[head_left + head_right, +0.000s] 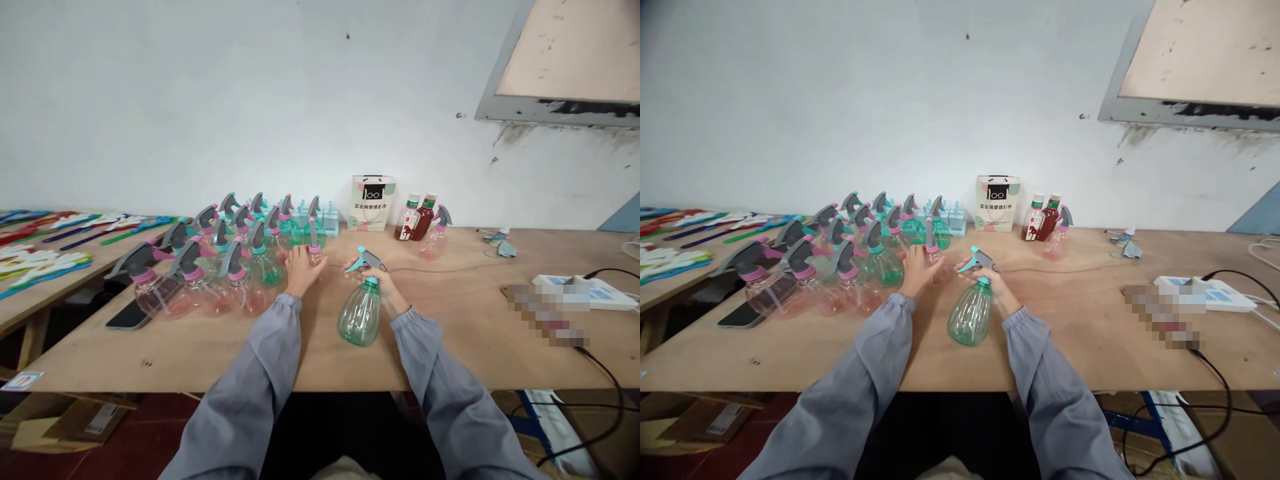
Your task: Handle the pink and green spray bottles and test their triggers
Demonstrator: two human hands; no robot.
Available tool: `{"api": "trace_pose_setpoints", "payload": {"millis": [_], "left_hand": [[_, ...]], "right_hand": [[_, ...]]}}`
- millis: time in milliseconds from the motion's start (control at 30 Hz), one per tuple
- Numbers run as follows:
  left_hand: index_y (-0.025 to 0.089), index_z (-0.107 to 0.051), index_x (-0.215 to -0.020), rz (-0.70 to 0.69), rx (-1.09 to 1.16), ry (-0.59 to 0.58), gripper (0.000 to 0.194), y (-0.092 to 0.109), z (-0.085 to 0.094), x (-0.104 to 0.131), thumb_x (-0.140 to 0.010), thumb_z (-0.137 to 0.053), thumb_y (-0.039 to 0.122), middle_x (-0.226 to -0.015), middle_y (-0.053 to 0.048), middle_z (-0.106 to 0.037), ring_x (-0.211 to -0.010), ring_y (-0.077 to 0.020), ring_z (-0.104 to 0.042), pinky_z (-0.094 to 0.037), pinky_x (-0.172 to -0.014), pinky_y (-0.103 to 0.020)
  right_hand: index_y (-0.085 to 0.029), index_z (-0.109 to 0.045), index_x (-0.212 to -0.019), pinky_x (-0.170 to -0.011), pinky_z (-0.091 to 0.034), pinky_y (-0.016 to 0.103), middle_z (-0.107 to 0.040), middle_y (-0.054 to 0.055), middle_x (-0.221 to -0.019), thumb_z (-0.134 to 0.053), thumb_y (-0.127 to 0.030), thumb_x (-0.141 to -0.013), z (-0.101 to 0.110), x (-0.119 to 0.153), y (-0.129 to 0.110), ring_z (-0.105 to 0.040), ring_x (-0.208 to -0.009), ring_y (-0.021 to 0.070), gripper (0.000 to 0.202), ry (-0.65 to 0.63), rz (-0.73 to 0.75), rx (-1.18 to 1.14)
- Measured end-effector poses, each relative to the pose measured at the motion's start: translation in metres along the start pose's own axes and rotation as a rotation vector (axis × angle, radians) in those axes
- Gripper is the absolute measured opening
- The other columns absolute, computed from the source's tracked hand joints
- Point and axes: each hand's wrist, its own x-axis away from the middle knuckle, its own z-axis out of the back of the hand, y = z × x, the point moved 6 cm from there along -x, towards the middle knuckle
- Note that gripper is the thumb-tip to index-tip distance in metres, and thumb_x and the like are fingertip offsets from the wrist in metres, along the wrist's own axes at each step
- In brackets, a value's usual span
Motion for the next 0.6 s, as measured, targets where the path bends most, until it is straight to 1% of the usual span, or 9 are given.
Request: {"api": "trace_pose_setpoints", "payload": {"millis": [100, 200, 267, 333, 400, 500, 600], "left_hand": [[0.017, -0.053, -0.108, -0.111, 0.011, 0.019, 0.045, 0.008, 0.011, 0.027, -0.083, -0.064, 0.052, -0.104, -0.014, -0.061, -0.107, -0.034, -0.061, -0.046, -0.093, -0.047], [0.018, -0.053, -0.105, -0.184, 0.053, -0.012, 0.04, 0.013, 0.017, 0.042, -0.084, -0.064, 0.05, -0.096, -0.011, -0.063, -0.098, -0.0312, -0.064, -0.046, -0.09, -0.043], [0.019, -0.053, -0.104, -0.188, 0.072, -0.041, 0.038, 0.013, 0.019, 0.046, -0.083, -0.065, 0.049, -0.094, -0.01, -0.064, -0.095, -0.0302, -0.065, -0.047, -0.086, -0.04], [0.019, -0.053, -0.104, -0.189, 0.066, -0.058, 0.038, 0.013, 0.019, 0.047, -0.082, -0.066, 0.048, -0.095, -0.011, -0.065, -0.096, -0.0309, -0.066, -0.046, -0.083, -0.039], [0.019, -0.054, -0.104, -0.199, 0.047, -0.074, 0.038, 0.013, 0.019, 0.047, -0.082, -0.065, 0.048, -0.098, -0.012, -0.066, -0.099, -0.0323, -0.065, -0.045, -0.084, -0.04], [0.018, -0.054, -0.105, -0.205, 0.047, -0.099, 0.037, 0.012, 0.018, 0.048, -0.084, -0.063, 0.048, -0.1, -0.013, -0.066, -0.101, -0.0321, -0.065, -0.045, -0.084, -0.04], [0.019, -0.054, -0.107, -0.197, 0.07, -0.104, 0.038, 0.009, 0.017, 0.05, -0.085, -0.062, 0.049, -0.102, -0.012, -0.067, -0.102, -0.0307, -0.065, -0.045, -0.085, -0.04]], "right_hand": [[-0.024, -0.066, -0.088, -0.084, -0.058, 0.04, -0.077, 0.002, -0.086, -0.065, -0.025, -0.057, -0.003, -0.002, 0.006, -0.072, -0.089, 0.0248, 0.031, 0.013, -0.005, -0.004], [-0.024, -0.064, -0.083, -0.075, -0.057, 0.035, -0.073, 0.0, -0.077, -0.063, -0.022, -0.055, 0.003, -0.004, 0.009, -0.071, -0.081, 0.0221, 0.029, 0.096, 0.03, -0.003], [-0.024, -0.06, -0.076, -0.065, -0.054, 0.031, -0.068, -0.002, -0.066, -0.06, -0.021, -0.052, 0.008, -0.005, 0.01, -0.068, -0.07, 0.0191, 0.025, 0.157, 0.047, -0.013], [-0.024, -0.056, -0.072, -0.059, -0.052, 0.028, -0.063, -0.003, -0.06, -0.058, -0.022, -0.051, 0.012, -0.005, 0.009, -0.064, -0.062, 0.0169, 0.021, 0.192, 0.059, -0.027], [-0.024, -0.057, -0.073, -0.06, -0.052, 0.03, -0.064, -0.003, -0.062, -0.057, -0.022, -0.05, 0.01, -0.005, 0.008, -0.065, -0.065, 0.0184, 0.023, 0.178, 0.055, -0.027], [-0.025, -0.059, -0.078, -0.064, -0.054, 0.034, -0.07, 0.0, -0.069, -0.057, -0.023, -0.049, 0.005, -0.004, 0.01, -0.069, -0.075, 0.0236, 0.029, 0.136, 0.032, -0.027], [-0.025, -0.059, -0.076, -0.061, -0.053, 0.034, -0.069, 0.0, -0.068, -0.058, -0.024, -0.048, 0.006, -0.003, 0.01, -0.068, -0.072, 0.0232, 0.028, 0.164, 0.038, -0.014]]}}
